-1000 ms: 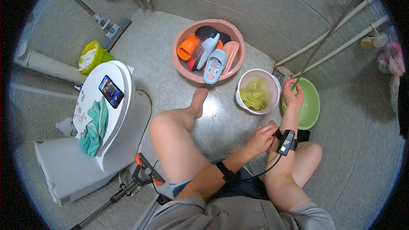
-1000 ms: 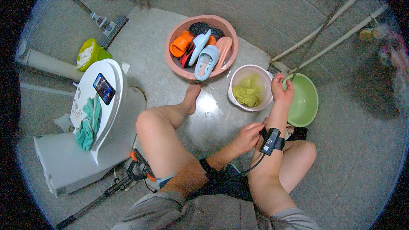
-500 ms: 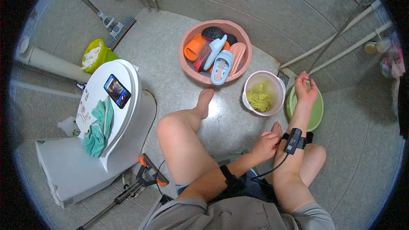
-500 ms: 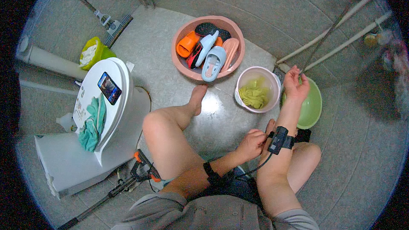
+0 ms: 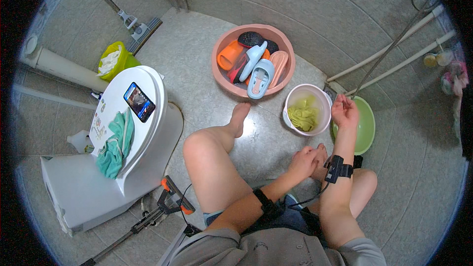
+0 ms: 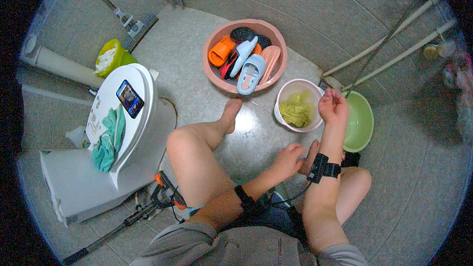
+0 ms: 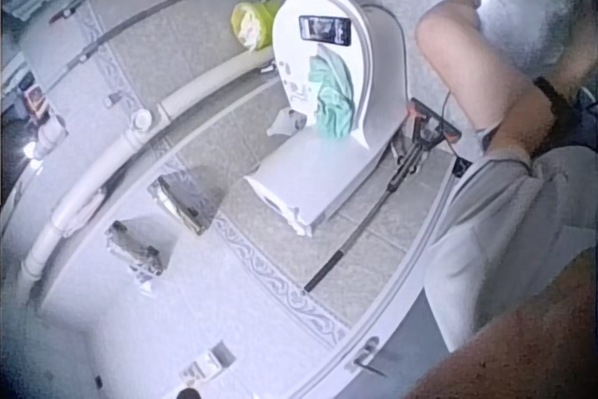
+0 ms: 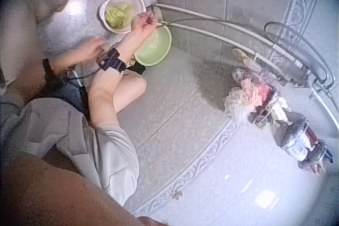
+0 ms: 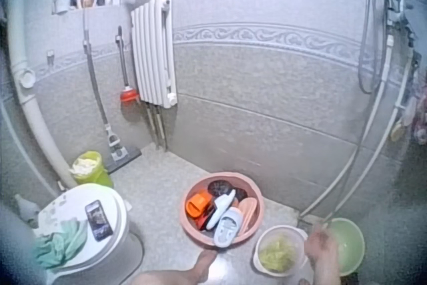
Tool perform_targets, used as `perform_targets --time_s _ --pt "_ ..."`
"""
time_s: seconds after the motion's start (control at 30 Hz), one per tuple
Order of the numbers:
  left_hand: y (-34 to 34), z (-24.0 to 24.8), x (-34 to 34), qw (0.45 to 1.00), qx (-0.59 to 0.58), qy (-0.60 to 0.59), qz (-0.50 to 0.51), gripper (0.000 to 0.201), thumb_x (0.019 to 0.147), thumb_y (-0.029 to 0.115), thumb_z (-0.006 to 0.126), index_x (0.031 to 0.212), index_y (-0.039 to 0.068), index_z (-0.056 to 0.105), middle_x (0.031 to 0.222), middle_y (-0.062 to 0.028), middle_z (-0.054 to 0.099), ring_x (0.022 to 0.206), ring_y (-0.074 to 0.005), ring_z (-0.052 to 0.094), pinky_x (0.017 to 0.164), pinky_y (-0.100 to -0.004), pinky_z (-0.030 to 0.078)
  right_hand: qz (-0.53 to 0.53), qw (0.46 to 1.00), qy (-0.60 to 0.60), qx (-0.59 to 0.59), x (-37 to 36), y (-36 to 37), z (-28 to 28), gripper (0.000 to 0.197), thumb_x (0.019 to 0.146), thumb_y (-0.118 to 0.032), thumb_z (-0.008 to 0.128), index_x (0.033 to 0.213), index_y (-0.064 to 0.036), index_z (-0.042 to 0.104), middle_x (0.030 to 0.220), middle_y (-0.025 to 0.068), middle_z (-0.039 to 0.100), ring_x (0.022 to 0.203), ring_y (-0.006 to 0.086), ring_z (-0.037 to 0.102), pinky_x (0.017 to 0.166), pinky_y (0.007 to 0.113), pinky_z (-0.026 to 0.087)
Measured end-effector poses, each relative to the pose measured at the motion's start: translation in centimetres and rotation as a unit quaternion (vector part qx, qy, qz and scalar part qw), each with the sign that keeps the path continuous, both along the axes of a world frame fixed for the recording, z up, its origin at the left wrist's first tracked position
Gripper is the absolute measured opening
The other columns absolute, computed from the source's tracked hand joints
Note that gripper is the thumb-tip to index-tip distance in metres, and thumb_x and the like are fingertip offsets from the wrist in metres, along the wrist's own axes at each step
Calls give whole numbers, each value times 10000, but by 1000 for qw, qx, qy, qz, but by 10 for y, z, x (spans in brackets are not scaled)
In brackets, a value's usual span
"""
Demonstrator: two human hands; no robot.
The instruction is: Manually scrubbing and rinsing items of clothing in plastic basins on a bathroom floor.
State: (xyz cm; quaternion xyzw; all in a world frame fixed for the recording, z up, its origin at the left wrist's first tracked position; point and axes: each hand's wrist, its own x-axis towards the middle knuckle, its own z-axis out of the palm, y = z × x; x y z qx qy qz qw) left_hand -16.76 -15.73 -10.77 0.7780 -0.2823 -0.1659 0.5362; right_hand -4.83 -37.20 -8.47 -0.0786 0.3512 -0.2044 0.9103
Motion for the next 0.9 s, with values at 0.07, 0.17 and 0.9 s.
perform_targets --time_s 0.07,0.17,0.9 --pt "2 -12 3 999 41 16 31 398 740 126 605 1124 52 528 1072 -171 514 940 -356 536 812 -422 441 23 999 32 -29 -15 7 -2 180 786 -41 489 944 35 531 888 145 599 771 220 593 594 274 482" --pt "10 -36 10 990 138 24 29 401 743 163 608 1117 41 530 1086 -203 499 945 -373 535 795 -431 460 129 989 27 -66 -59 19 -8 161 798 -57 500 929 28 540 850 131 604 749 211 612 605 274 514" --pt "6 -42 29 963 218 139 69 348 763 248 597 1015 11 562 1092 -238 487 976 -390 518 821 -450 444 277 917 256 -130 -165 53 -72 228 817 -124 542 1027 -189 481 718 50 557 527 138 506 412 240 391"
